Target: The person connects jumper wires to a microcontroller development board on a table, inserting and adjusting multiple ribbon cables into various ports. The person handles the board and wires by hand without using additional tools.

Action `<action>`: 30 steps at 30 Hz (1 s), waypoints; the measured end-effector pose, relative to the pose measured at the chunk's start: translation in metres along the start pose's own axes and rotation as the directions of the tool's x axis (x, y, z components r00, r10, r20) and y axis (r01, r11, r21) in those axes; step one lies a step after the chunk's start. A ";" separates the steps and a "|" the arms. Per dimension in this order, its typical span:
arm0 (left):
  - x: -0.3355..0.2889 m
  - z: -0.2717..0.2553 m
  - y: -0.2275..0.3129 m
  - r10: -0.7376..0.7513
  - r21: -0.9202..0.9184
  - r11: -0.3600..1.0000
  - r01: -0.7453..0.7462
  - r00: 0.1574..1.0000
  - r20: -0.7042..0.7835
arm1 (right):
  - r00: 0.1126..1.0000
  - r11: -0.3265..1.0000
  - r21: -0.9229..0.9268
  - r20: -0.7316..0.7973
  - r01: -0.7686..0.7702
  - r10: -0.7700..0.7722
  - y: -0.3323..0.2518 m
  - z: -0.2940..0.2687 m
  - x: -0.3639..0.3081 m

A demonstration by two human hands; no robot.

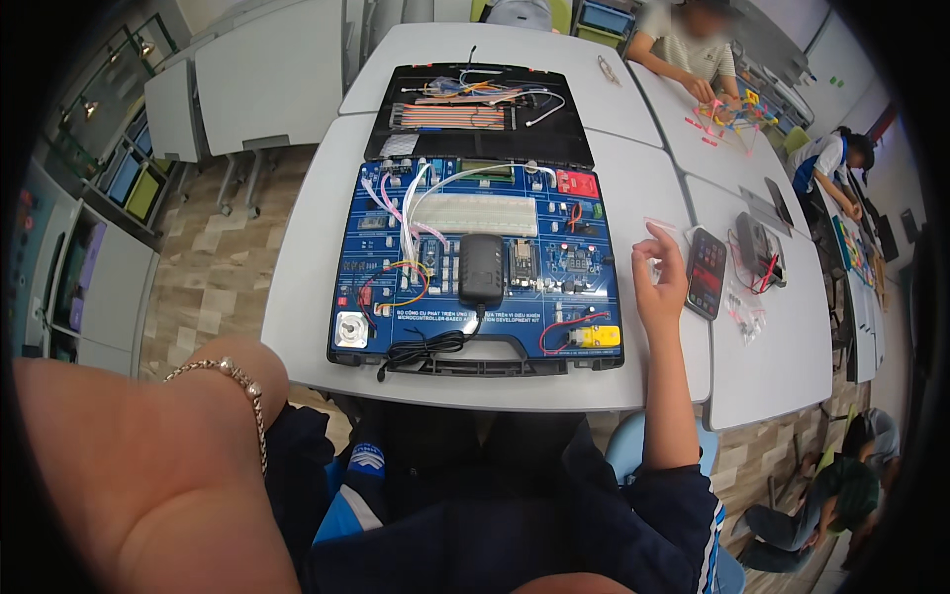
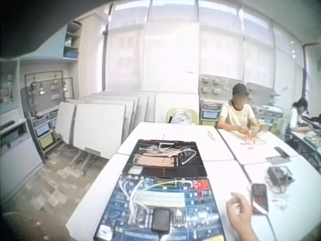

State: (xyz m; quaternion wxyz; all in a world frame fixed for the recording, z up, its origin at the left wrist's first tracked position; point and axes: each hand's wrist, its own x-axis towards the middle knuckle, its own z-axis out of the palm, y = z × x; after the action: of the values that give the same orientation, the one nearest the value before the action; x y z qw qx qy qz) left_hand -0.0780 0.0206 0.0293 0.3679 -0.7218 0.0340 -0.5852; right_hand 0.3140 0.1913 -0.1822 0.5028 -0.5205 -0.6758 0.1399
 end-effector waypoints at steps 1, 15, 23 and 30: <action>-0.003 0.002 -0.002 0.000 0.014 1.000 0.001 1.000 -0.010 | 1.000 1.000 -0.007 0.015 0.003 -0.003 0.002 0.001 0.001; -0.306 0.015 -0.067 -0.961 0.274 0.139 0.952 0.196 -0.194 | 0.979 0.961 0.194 -0.017 -0.196 0.203 0.042 0.078 0.071; -0.333 0.035 -0.051 -0.912 0.226 -0.324 0.919 -0.367 0.182 | 0.961 0.948 0.165 0.090 -0.273 0.262 0.063 0.079 0.078; -0.332 0.031 -0.051 -0.907 0.196 -0.347 0.917 -0.381 0.178 | 0.963 0.948 0.172 0.094 -0.266 0.253 0.064 0.082 0.078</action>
State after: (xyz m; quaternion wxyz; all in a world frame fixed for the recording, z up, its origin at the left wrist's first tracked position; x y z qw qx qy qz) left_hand -0.1738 0.2321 -0.2151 -0.2848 -0.5135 -0.6108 -0.5312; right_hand 0.2865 0.3114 -0.2233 0.5013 -0.5513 -0.6031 0.2847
